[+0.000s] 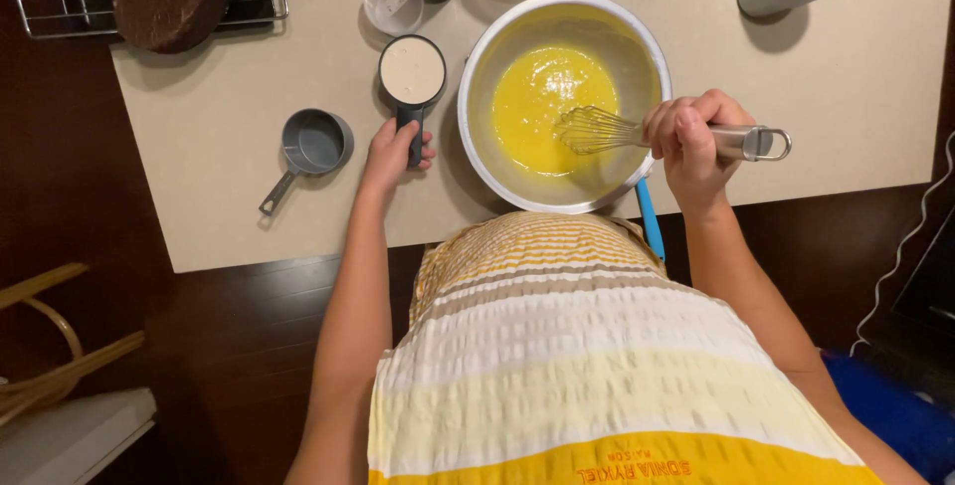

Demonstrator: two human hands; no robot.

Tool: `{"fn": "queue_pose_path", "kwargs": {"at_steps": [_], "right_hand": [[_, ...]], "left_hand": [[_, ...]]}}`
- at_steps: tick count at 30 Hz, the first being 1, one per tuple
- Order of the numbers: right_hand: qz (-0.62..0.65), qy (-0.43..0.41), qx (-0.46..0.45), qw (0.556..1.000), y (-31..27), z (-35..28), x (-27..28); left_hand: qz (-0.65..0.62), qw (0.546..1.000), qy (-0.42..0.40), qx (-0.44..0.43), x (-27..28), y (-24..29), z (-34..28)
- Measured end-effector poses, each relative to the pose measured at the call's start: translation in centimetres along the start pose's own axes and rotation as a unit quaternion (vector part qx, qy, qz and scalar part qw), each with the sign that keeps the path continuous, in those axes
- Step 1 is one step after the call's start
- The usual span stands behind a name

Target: Whisking eggs and sugar, then adding milk and oil to a mixing bowl.

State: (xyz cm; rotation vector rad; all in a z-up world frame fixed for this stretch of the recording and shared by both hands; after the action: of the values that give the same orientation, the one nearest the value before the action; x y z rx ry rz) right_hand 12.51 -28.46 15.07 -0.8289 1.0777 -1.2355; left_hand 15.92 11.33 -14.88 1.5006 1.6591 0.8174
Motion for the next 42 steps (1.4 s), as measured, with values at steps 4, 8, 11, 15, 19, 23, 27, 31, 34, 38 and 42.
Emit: {"fn": "queue_pose_path", "kwargs": {"at_steps": [4,8,11,15,19,23,27,31,34,38,42], "right_hand": [[-0.006,-0.004,-0.004,1.000,0.1,-0.2,-0.5],[-0.006,-0.005,-0.010,1.000,0.1,-0.2,-0.8],[-0.010,0.002,-0.009,1.000,0.2,0.0,-0.7],[-0.012,0.010,-0.007,1.000,0.3,0.2,-0.4],[-0.017,0.013,-0.010,1.000,0.3,0.4,-0.4],[-0.020,0.014,-0.009,1.000,0.4,0.3,-0.2],[-0.019,0.023,-0.005,1.000,0.5,0.1,0.2],[-0.009,0.029,-0.003,1.000,0.3,0.1,0.4],[-0.005,0.031,-0.002,1.000,0.2,0.1,0.4],[0.001,0.031,0.004,1.000,0.1,0.0,0.6],[0.003,0.034,0.008,0.999,-0.1,-0.2,0.7]], "left_hand": [[-0.047,0.996,-0.052,0.052,-2.3,1.3,-1.2],[-0.070,0.997,-0.036,0.014,-2.7,1.9,-1.4],[-0.042,0.999,-0.012,-0.004,-2.4,2.6,-1.6],[-0.018,0.998,-0.021,-0.048,-1.9,2.9,-1.6],[-0.013,0.999,-0.018,-0.044,-1.3,3.4,-1.9],[-0.015,0.999,-0.027,-0.044,-1.3,6.0,-3.3],[0.000,0.998,-0.057,-0.037,-2.7,10.8,-5.8],[0.047,0.993,-0.090,-0.062,-5.0,15.5,-8.1],[0.062,0.989,-0.118,-0.058,-7.3,16.7,-8.9],[0.083,0.979,-0.181,-0.047,-10.9,16.4,-9.0],[0.123,0.971,-0.201,-0.032,-13.5,15.2,-8.4]]}}
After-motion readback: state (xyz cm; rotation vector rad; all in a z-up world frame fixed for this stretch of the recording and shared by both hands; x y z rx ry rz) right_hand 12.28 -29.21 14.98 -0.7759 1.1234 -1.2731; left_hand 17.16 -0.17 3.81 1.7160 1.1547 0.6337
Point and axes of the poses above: each hand's wrist, its own z-axis towards the middle knuckle, its own x-axis out of the back of the hand, y = z × x, the point moved 10 cm from there along z, towards the middle knuckle, and after that the axes turned 2 degrees about -z, right-handed, at the moved point
